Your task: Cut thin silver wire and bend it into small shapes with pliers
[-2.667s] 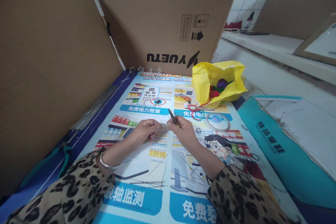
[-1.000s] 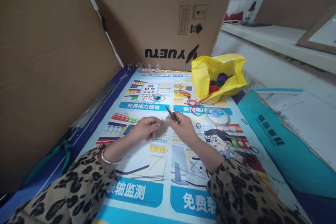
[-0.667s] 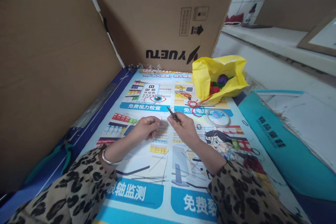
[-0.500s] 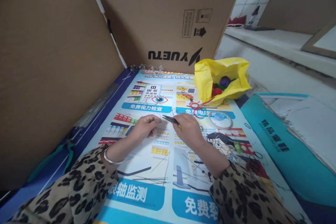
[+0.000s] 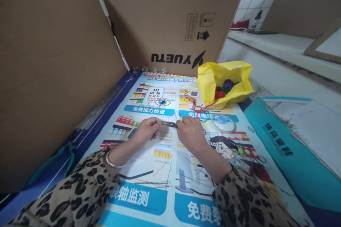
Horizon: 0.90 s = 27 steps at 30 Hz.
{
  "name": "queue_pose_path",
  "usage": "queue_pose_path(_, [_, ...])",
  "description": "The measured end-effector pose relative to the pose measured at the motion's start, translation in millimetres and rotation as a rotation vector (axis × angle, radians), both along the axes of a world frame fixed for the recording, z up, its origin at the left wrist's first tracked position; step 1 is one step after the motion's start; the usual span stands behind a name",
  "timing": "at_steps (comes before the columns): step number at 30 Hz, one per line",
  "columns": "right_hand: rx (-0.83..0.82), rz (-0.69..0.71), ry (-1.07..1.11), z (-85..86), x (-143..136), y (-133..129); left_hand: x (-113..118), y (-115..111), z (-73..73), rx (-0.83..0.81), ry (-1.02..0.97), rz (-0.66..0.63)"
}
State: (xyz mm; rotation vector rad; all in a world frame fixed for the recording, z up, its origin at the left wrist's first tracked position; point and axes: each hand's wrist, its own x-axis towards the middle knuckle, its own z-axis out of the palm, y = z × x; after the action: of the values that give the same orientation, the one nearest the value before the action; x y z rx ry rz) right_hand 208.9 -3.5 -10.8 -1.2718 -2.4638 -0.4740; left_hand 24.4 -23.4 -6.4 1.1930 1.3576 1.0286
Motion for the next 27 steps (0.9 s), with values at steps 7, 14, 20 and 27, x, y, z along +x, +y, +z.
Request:
queue_pose_path(7, [0.018, 0.018, 0.027, -1.7, 0, -1, 1, -1, 2.5, -0.026, -0.022, -0.003])
queue_pose_path(14, [-0.017, 0.03, 0.274, -10.4, 3, 5, 0, -1, 2.6, -0.013, -0.023, -0.02])
queue_pose_path(20, [-0.097, -0.002, 0.407, -15.2, 6, 13, -1, 0, -0.6, -0.019, -0.036, -0.021])
queue_pose_path(27, [-0.188, 0.041, 0.357, -13.5, 6, 14, -4, 2, -6.8, 0.005, -0.029, -0.069])
